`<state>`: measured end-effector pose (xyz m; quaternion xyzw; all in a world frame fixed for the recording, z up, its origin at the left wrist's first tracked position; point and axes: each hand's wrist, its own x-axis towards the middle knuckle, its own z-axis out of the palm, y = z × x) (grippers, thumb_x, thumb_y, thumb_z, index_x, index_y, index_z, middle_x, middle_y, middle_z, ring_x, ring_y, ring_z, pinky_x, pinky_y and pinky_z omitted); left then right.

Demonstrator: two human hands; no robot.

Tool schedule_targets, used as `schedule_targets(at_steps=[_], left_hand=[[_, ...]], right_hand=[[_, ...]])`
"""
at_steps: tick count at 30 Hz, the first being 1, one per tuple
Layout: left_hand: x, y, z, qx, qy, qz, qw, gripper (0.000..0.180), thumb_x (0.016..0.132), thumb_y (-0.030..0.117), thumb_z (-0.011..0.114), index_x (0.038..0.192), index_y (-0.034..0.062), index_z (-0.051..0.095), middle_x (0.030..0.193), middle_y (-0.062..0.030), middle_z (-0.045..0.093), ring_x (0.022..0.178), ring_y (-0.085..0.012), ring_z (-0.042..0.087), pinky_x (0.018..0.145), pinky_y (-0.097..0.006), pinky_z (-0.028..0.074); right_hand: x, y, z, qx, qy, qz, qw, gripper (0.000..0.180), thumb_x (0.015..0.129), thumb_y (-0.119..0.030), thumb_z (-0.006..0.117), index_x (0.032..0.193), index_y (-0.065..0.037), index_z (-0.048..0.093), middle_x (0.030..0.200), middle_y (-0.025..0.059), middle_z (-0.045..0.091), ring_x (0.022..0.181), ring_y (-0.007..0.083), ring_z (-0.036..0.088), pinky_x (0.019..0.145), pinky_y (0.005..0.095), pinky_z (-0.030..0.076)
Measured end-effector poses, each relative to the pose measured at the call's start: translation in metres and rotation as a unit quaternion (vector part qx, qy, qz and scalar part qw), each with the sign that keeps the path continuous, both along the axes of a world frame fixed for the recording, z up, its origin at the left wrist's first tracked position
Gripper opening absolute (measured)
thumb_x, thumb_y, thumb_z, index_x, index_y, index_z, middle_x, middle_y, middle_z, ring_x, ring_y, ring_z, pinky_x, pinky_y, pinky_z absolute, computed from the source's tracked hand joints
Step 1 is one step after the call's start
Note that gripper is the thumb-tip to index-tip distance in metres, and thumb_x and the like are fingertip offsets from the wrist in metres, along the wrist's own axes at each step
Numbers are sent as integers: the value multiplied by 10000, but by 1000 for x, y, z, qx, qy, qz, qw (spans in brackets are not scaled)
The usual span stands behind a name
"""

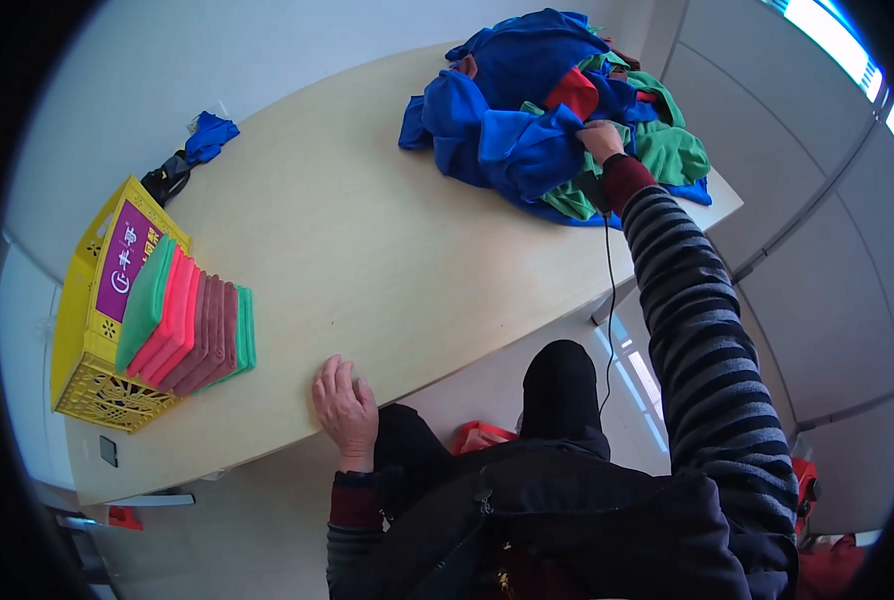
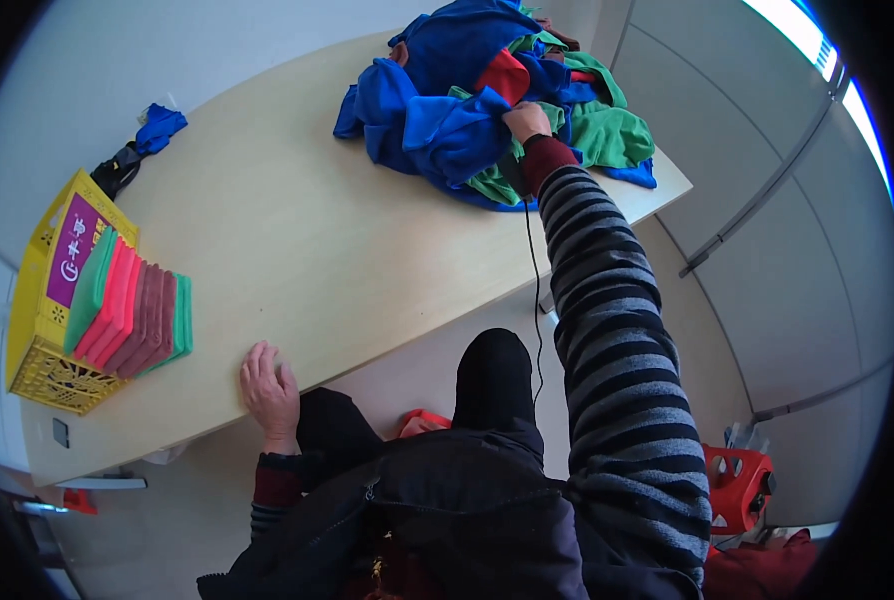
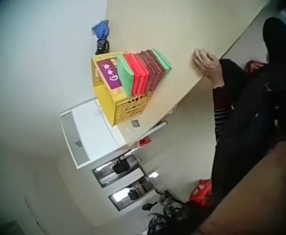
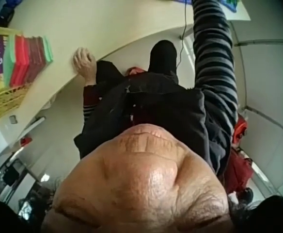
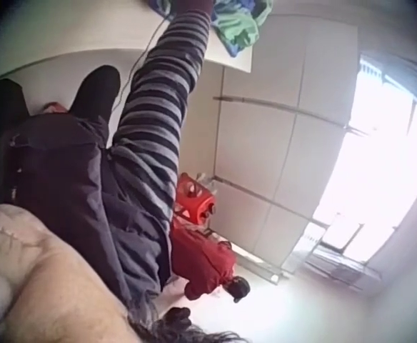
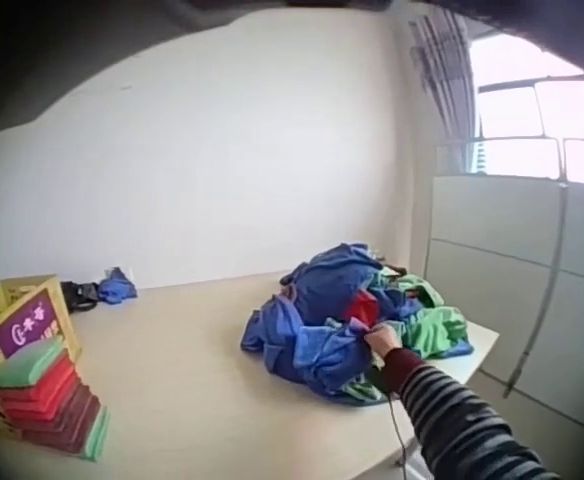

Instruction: The person picks up a green cloth from a pile, spreads it flat on the table, and folds it into a smaller square. They then place the folded cloth onto a stack of other cloths next to a yellow crate.

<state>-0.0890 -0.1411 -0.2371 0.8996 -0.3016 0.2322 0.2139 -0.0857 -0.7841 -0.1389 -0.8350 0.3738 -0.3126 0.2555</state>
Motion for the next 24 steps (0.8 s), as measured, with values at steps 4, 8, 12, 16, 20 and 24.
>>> schedule_targets(at_steps=[4,8,12,16,20,24], left_hand=[[2,-20,-3,-19,2,-32,999,314,864,156,596,1149,24,611,1288,-142,585,1225,-339,516,1065,-444,387],[2,5,0,13,-5,8,1000,316,867,156,596,1154,24,609,1289,-141,584,1230,-340,514,1068,-443,386],[2,-15,1,-10,-8,-16,1000,314,862,147,605,1151,24,612,1289,-139,585,1231,-342,513,1067,-444,388],[0,9,-7,-9,-9,17,1000,318,843,121,622,1145,22,618,1287,-142,588,1232,-345,513,1062,-446,395],[-6,-4,1,-43,10,-7,999,351,801,108,668,1136,8,630,1278,-144,595,1209,-360,525,1036,-462,415],[-10,-14,8,-87,24,-5,996,523,784,102,705,1278,29,550,1331,-176,547,1184,-374,534,1036,-465,416]], right_hand=[[-19,-41,57,-3,-98,162,982,172,920,-228,648,1028,-99,687,943,46,690,890,173,663,821,298,516],[18,90,117,247,-262,273,892,155,934,-190,629,1024,-83,696,922,27,675,821,182,655,735,330,521],[11,125,155,246,-243,389,854,167,1002,-225,577,1117,-118,634,989,-37,635,913,83,606,775,213,472],[50,257,119,274,-249,442,817,180,953,-218,634,1033,-61,674,917,-14,636,798,121,602,730,298,496],[40,318,55,215,-49,457,862,144,971,-151,595,1092,-93,647,930,-56,607,855,47,556,758,205,449],[26,361,-34,253,-31,543,800,153,915,-95,648,1038,-5,655,876,4,647,847,76,571,770,276,505]])
